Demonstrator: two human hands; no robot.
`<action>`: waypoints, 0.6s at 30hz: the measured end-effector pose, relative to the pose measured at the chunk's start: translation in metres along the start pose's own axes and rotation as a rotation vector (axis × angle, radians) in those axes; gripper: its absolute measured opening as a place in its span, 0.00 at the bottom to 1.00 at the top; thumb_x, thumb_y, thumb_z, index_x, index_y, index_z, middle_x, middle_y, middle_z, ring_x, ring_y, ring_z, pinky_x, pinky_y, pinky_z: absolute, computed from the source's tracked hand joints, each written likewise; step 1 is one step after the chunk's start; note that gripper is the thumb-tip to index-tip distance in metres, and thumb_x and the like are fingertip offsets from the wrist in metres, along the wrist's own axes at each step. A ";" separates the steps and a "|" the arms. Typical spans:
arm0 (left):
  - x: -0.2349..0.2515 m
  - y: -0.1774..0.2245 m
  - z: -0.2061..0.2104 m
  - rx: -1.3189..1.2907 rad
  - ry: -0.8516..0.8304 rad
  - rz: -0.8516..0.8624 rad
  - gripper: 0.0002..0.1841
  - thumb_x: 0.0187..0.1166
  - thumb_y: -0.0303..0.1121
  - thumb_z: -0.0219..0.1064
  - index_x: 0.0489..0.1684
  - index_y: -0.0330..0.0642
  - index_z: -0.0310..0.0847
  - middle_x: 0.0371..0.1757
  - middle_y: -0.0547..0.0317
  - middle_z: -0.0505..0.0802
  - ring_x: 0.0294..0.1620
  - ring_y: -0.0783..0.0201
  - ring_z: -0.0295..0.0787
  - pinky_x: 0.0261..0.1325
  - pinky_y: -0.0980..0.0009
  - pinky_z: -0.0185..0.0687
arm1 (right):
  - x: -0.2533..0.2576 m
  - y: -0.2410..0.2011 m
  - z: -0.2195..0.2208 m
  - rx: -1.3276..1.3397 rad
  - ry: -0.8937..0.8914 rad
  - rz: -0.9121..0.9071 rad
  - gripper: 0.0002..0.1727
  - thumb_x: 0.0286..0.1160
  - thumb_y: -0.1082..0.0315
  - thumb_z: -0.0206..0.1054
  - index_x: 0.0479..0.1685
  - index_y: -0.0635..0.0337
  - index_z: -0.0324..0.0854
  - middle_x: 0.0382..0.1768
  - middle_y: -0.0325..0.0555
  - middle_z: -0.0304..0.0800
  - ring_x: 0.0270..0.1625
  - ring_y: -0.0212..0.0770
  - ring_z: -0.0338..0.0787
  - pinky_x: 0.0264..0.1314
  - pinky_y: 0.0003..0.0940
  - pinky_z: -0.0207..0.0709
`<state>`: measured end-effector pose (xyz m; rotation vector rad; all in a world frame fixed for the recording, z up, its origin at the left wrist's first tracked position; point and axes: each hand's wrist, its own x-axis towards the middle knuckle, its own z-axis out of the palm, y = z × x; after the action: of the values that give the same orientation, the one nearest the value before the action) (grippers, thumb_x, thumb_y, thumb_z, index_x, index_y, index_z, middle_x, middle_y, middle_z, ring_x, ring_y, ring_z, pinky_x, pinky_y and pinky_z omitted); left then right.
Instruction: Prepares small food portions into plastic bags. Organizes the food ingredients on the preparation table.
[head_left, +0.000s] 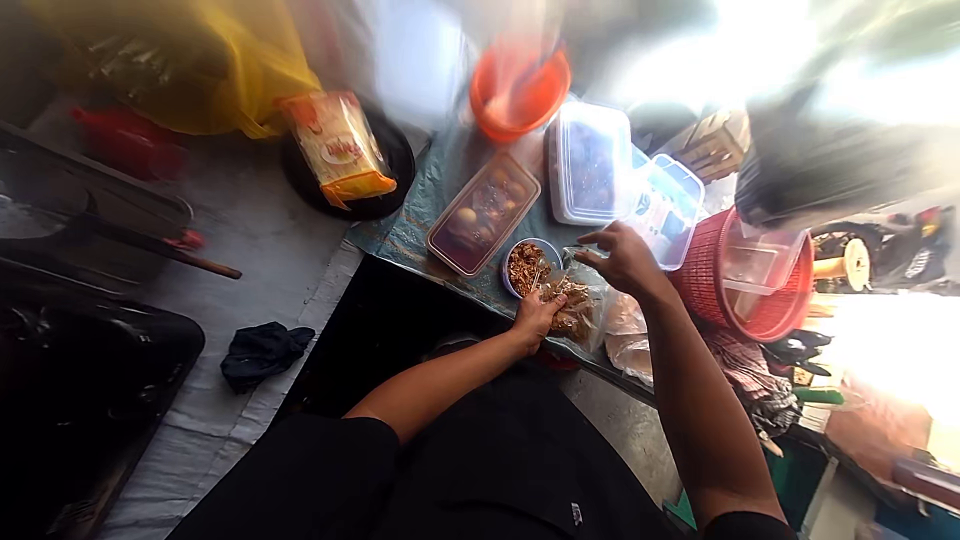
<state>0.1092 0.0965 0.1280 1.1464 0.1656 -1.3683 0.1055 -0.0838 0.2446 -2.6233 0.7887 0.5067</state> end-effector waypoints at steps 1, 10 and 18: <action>-0.002 0.001 0.000 0.021 -0.006 0.021 0.25 0.82 0.41 0.71 0.74 0.38 0.75 0.61 0.44 0.91 0.58 0.54 0.92 0.63 0.55 0.88 | 0.012 0.000 0.003 -0.075 -0.162 0.010 0.20 0.72 0.40 0.74 0.57 0.37 0.94 0.57 0.53 0.89 0.62 0.58 0.85 0.61 0.70 0.72; -0.005 0.001 -0.007 -0.064 0.060 -0.011 0.34 0.91 0.61 0.42 0.83 0.48 0.72 0.80 0.46 0.80 0.80 0.51 0.76 0.78 0.44 0.72 | 0.044 0.003 0.044 0.058 -0.423 0.197 0.28 0.86 0.44 0.61 0.33 0.61 0.89 0.36 0.59 0.90 0.46 0.60 0.90 0.51 0.68 0.77; -0.002 -0.001 -0.007 -0.231 0.181 -0.082 0.32 0.91 0.60 0.46 0.79 0.46 0.75 0.77 0.44 0.82 0.77 0.49 0.78 0.75 0.43 0.74 | 0.037 -0.009 0.020 0.272 -0.493 0.292 0.20 0.87 0.52 0.64 0.49 0.62 0.89 0.41 0.53 0.94 0.38 0.48 0.95 0.46 0.53 0.90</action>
<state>0.1114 0.1025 0.1255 1.0767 0.4936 -1.2784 0.1353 -0.0848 0.2134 -2.0190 0.9883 0.9995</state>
